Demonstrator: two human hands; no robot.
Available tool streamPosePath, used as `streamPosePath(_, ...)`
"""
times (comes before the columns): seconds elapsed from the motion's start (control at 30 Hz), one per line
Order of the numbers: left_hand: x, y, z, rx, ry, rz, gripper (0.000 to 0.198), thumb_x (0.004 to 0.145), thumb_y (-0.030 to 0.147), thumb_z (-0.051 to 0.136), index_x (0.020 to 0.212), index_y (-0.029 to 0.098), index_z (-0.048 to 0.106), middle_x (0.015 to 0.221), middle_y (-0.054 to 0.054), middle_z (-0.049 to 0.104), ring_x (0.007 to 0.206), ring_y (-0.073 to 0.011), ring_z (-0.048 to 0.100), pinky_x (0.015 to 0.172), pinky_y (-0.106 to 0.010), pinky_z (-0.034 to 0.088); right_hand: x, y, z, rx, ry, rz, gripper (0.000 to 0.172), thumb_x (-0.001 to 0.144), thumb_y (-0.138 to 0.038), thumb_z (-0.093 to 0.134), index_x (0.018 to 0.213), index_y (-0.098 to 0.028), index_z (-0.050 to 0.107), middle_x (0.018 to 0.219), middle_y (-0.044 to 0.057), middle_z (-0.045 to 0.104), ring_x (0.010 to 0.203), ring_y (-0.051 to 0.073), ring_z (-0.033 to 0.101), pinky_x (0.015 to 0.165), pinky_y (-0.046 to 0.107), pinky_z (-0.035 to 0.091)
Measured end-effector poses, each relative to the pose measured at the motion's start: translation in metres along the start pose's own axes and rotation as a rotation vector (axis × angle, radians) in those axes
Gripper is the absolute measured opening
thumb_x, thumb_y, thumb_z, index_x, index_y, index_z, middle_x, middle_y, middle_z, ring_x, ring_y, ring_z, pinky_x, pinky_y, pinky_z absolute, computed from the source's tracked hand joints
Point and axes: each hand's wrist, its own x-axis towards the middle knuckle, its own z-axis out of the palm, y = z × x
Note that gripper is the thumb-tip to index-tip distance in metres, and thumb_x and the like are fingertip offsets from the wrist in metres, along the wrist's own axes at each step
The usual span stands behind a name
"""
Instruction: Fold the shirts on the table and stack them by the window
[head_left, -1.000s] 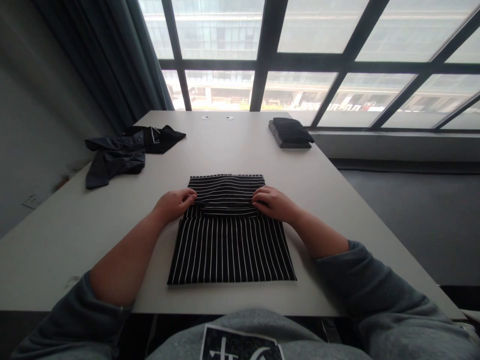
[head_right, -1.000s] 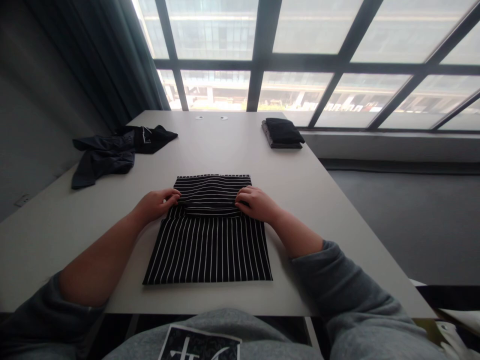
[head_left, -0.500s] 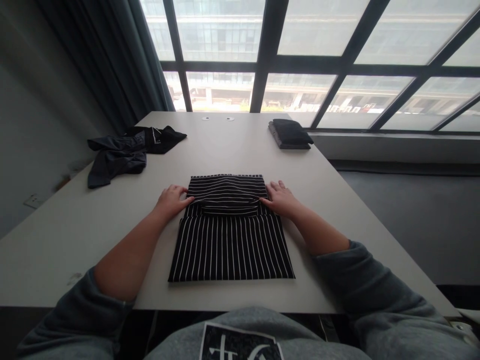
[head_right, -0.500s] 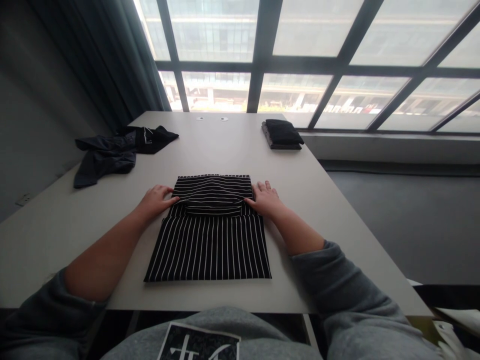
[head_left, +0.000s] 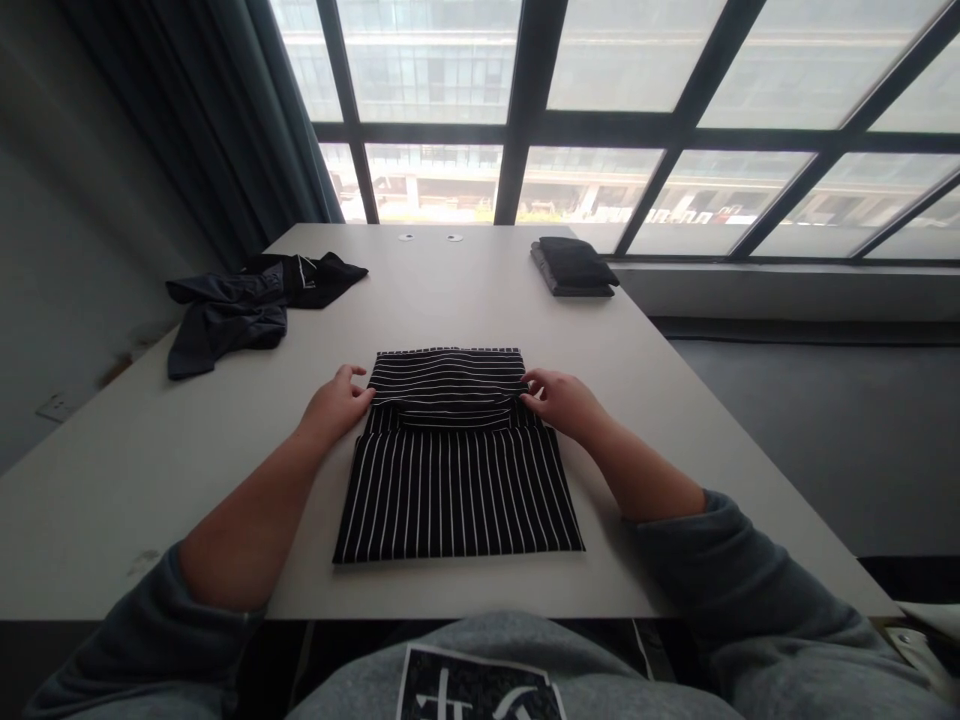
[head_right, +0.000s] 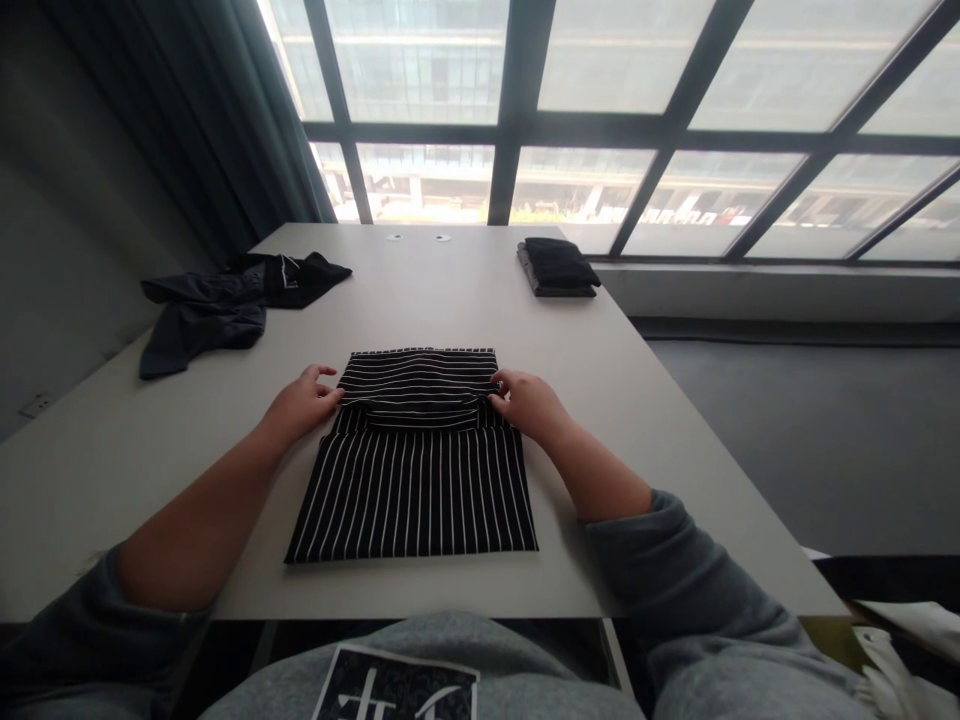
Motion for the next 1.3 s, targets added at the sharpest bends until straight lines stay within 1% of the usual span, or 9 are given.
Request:
streamPosePath(0.2, 0.001, 0.001, 0.003, -0.158, -0.107, 0.021, 0.019, 0.091, 0.036, 0.057, 0.104, 0.024, 0.065, 0.078, 0.003, 0.078, 0.069, -0.0197, 0.076, 0.072, -0.03, 0.053, 0.001, 0.004, 0.005, -0.135, -0.014, -0.101, 0.019, 0.089, -0.024, 0.075, 0.108, -0.022, 0.076, 0.103, 0.007, 0.073, 0.095, 0.024, 0.07, 0.085, 0.033, 0.054)
streamPosePath(0.4, 0.005, 0.0, 0.005, -0.272, -0.192, -0.028, 0.031, 0.086, 0.047, 0.061, 0.103, 0.022, 0.068, 0.081, -0.001, 0.08, 0.063, -0.0197, 0.073, 0.064, -0.029, 0.054, 0.001, 0.0, 0.0, -0.139, 0.091, -0.029, 0.017, 0.091, -0.013, 0.061, 0.097, -0.021, 0.074, 0.094, 0.006, 0.075, 0.083, 0.022, 0.068, 0.075, 0.031, 0.05)
streamPosePath(0.5, 0.005, 0.0, 0.005, -0.184, -0.248, -0.046, 0.031, 0.087, 0.049, 0.061, 0.102, 0.023, 0.068, 0.076, -0.001, 0.079, 0.061, -0.0208, 0.071, 0.059, -0.029, 0.051, 0.002, 0.0, 0.001, -0.133, 0.026, 0.014, 0.023, 0.088, -0.01, 0.06, 0.102, -0.022, 0.073, 0.09, 0.005, 0.077, 0.08, 0.023, 0.069, 0.072, 0.031, 0.049)
streamPosePath(0.67, -0.002, 0.004, -0.002, 0.185, -0.08, 0.089, 0.022, 0.091, 0.043, 0.059, 0.093, 0.026, 0.072, 0.077, -0.003, 0.076, 0.078, -0.0272, 0.074, 0.065, -0.032, 0.049, 0.001, 0.002, 0.0, -0.174, -0.16, -0.132, 0.03, 0.085, -0.007, 0.059, 0.104, -0.023, 0.076, 0.102, 0.006, 0.078, 0.091, 0.024, 0.071, 0.079, 0.032, 0.052)
streamPosePath(0.77, -0.012, 0.016, -0.007, 0.24, 0.074, 0.179, 0.027, 0.097, 0.044, 0.053, 0.097, 0.026, 0.073, 0.086, -0.005, 0.077, 0.084, -0.0279, 0.073, 0.075, -0.036, 0.053, -0.003, -0.002, -0.008, -0.217, -0.098, -0.152, 0.027, 0.086, -0.008, 0.061, 0.105, -0.021, 0.077, 0.109, 0.01, 0.075, 0.095, 0.026, 0.07, 0.085, 0.034, 0.054)
streamPosePath(0.83, -0.019, 0.028, -0.006, 0.175, 0.11, 0.366, 0.028, 0.099, 0.043, 0.052, 0.101, 0.025, 0.073, 0.097, -0.006, 0.078, 0.094, -0.0275, 0.072, 0.088, -0.038, 0.054, -0.007, -0.01, -0.012, -0.202, -0.002, -0.184, 0.025, 0.09, -0.01, 0.062, 0.108, -0.02, 0.076, 0.114, 0.012, 0.072, 0.101, 0.027, 0.069, 0.091, 0.036, 0.054)
streamPosePath(0.97, -0.03, 0.048, 0.007, 0.068, -0.047, 0.672, 0.029, 0.1, 0.043, 0.056, 0.115, 0.025, 0.072, 0.121, -0.007, 0.075, 0.113, -0.0278, 0.068, 0.101, -0.041, 0.053, -0.012, -0.029, -0.01, -0.142, 0.032, -0.254, 0.02, 0.098, -0.018, 0.061, 0.113, -0.021, 0.075, 0.115, 0.01, 0.072, 0.103, 0.025, 0.069, 0.092, 0.035, 0.053)
streamPosePath(1.13, -0.025, 0.043, 0.026, 0.103, -0.212, 0.672, 0.025, 0.099, 0.039, 0.056, 0.111, 0.026, 0.074, 0.117, -0.005, 0.074, 0.11, -0.027, 0.068, 0.098, -0.04, 0.054, -0.011, -0.032, 0.0, -0.151, -0.151, -0.285, 0.016, 0.1, -0.023, 0.065, 0.11, -0.02, 0.077, 0.111, 0.009, 0.075, 0.099, 0.024, 0.07, 0.087, 0.034, 0.052)
streamPosePath(1.3, -0.016, 0.033, 0.028, 0.073, -0.232, 0.683, 0.025, 0.1, 0.04, 0.053, 0.105, 0.025, 0.073, 0.112, -0.006, 0.072, 0.104, -0.0254, 0.068, 0.093, -0.039, 0.054, -0.009, -0.027, 0.004, -0.134, -0.148, -0.368, 0.015, 0.103, -0.025, 0.064, 0.099, -0.02, 0.078, 0.102, 0.008, 0.074, 0.094, 0.023, 0.068, 0.084, 0.034, 0.051)
